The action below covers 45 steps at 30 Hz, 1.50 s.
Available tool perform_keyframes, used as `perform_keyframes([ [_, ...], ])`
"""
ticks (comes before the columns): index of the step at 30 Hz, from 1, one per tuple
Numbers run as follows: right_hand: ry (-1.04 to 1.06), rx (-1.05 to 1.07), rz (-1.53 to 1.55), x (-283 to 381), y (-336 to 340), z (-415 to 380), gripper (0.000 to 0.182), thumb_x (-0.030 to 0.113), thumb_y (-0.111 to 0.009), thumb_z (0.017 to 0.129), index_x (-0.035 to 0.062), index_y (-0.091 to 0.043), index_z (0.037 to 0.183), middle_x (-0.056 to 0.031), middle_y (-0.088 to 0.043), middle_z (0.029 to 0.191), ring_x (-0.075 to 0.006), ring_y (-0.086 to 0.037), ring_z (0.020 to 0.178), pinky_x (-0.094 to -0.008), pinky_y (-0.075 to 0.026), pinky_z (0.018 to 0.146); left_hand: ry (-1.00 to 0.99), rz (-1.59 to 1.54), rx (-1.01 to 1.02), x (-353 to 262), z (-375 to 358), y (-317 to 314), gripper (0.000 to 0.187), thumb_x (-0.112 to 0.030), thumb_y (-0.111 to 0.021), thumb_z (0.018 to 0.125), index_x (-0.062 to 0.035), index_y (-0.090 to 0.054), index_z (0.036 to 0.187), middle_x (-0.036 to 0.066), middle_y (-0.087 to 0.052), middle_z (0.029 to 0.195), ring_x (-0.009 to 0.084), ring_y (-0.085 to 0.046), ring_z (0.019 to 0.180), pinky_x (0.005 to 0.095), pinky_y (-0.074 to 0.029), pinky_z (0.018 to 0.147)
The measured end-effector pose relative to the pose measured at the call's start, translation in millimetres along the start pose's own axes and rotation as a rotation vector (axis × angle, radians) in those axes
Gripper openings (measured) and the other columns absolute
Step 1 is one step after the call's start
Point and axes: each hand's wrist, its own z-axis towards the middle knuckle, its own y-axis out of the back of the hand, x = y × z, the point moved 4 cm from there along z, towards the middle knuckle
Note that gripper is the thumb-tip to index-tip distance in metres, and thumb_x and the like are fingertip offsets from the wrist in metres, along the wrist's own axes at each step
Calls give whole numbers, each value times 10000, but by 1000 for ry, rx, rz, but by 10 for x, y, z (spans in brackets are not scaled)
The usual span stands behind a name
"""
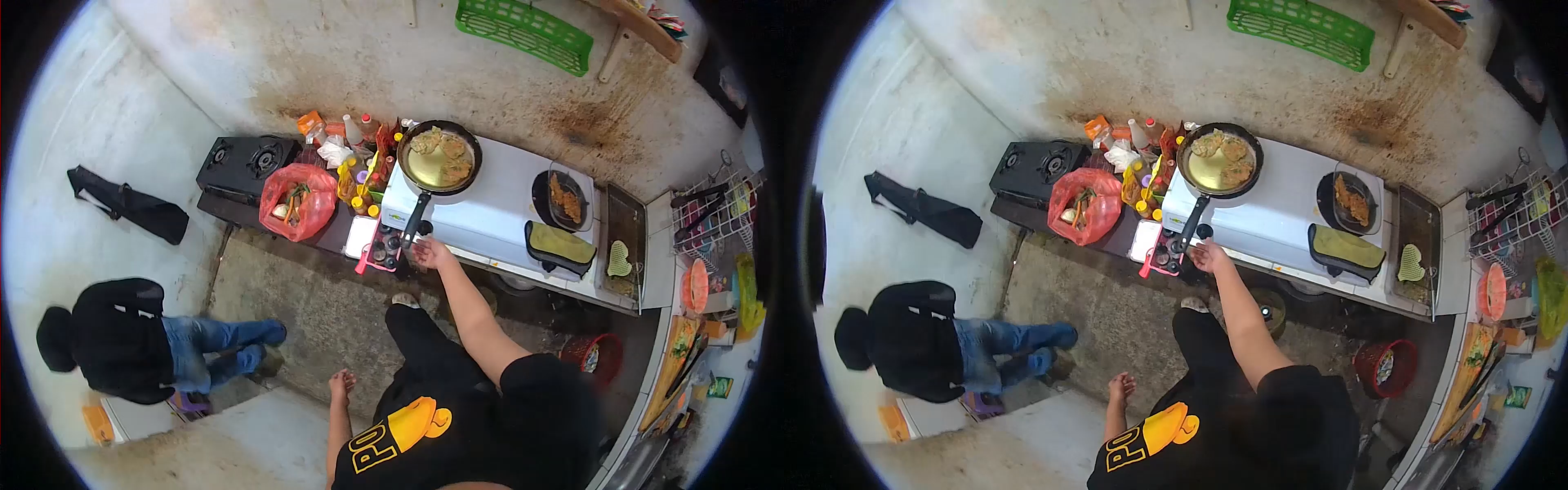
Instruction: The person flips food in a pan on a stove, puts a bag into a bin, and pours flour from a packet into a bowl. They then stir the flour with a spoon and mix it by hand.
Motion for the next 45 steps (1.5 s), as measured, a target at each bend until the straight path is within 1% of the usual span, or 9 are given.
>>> perform_keyframes([
  [8, -21, 157, 438, -48, -147, 241, 337, 395, -484, 988, 103, -615, 882, -17, -586, 711, -190, -550, 665, -353, -471, 625, -338, 339, 341, -1989, 878, -1342, 351, -342, -571, 930, -35, -637, 1087, 118, -679, 900, 230, -676, 805, 346, -533, 756],
  [13, 90, -67, 543, 3, -289, 193, 261, 302, -532, 977, 112, -642, 836, -23, -625, 762, -181, -565, 665, -360, -506, 657, -1214, 1046, 268, -3649, 686, -2675, 597, -179, -688, 782, 47, -456, 1284, 302, -498, 1276, 444, -513, 1146, 480, -432, 962],
  [17, 78, -220, 720, -13, -237, 372, 198, 100, -490, 957, 131, -656, 854, -14, -662, 792, -207, -641, 730, -424, -538, 700, -1407, 679, 282, -3922, 1235, -3414, 709, -58, -668, 719, 51, -380, 1358, 262, -531, 1251, 419, -501, 1198, 431, -403, 1025],
  [20, 150, -271, 649, -30, -219, 347, 189, 80, -499, 937, 132, -655, 845, -6, -668, 783, -198, -658, 754, -442, -542, 698, -989, 596, 478, -3952, 1384, -3579, 764, -10, -652, 675, 8, -375, 1388, 242, -587, 1187, 397, -569, 1129, 411, -447, 972],
  [27, 265, -412, 517, -77, 145, 648, 230, 191, -438, 978, 142, -632, 866, -21, -636, 728, -227, -627, 614, -435, -538, 549, -982, 643, 537, -3910, 1424, -3480, 871, 27, -636, 637, -53, -330, 1448, 203, -640, 1133, 352, -648, 1012, 392, -509, 872],
  [30, 419, -143, 224, -153, 659, 950, 176, 157, -497, 948, 111, -660, 901, -38, -652, 736, -235, -640, 565, -391, -524, 475, -807, 565, 739, -3985, 1135, -3424, 738, 39, -628, 642, -3, -417, 1348, 234, -597, 1198, 398, -558, 1157, 401, -431, 985],
  [37, 542, -706, 348, -18, 299, 674, 166, 106, -591, 875, -25, -671, 813, -92, -707, 783, -258, -696, 671, -413, -556, 610, -915, 565, 804, -3843, 1323, -3401, 812, 28, -635, 611, 9, -377, 1381, 258, -569, 1221, 412, -523, 1190, 395, -411, 1007],
  [42, 602, -1251, -601, 109, 84, 253, 282, 246, -735, 739, -31, -701, 693, -221, -680, 735, -373, -688, 739, -442, -523, 670, -896, 623, 851, -3837, 1361, -3358, 908, 48, -593, 594, 38, -287, 1449, 283, -519, 1293, 406, -492, 1233, 369, -381, 1048],
  [45, 700, -1315, -521, 120, 98, 241, 215, 223, -749, 703, 12, -710, 690, -230, -666, 728, -397, -672, 733, -453, -512, 661, -880, 685, 823, -3859, 1367, -3352, 958, 51, -591, 577, 48, -248, 1472, 289, -493, 1330, 402, -479, 1253, 359, -367, 1066],
])
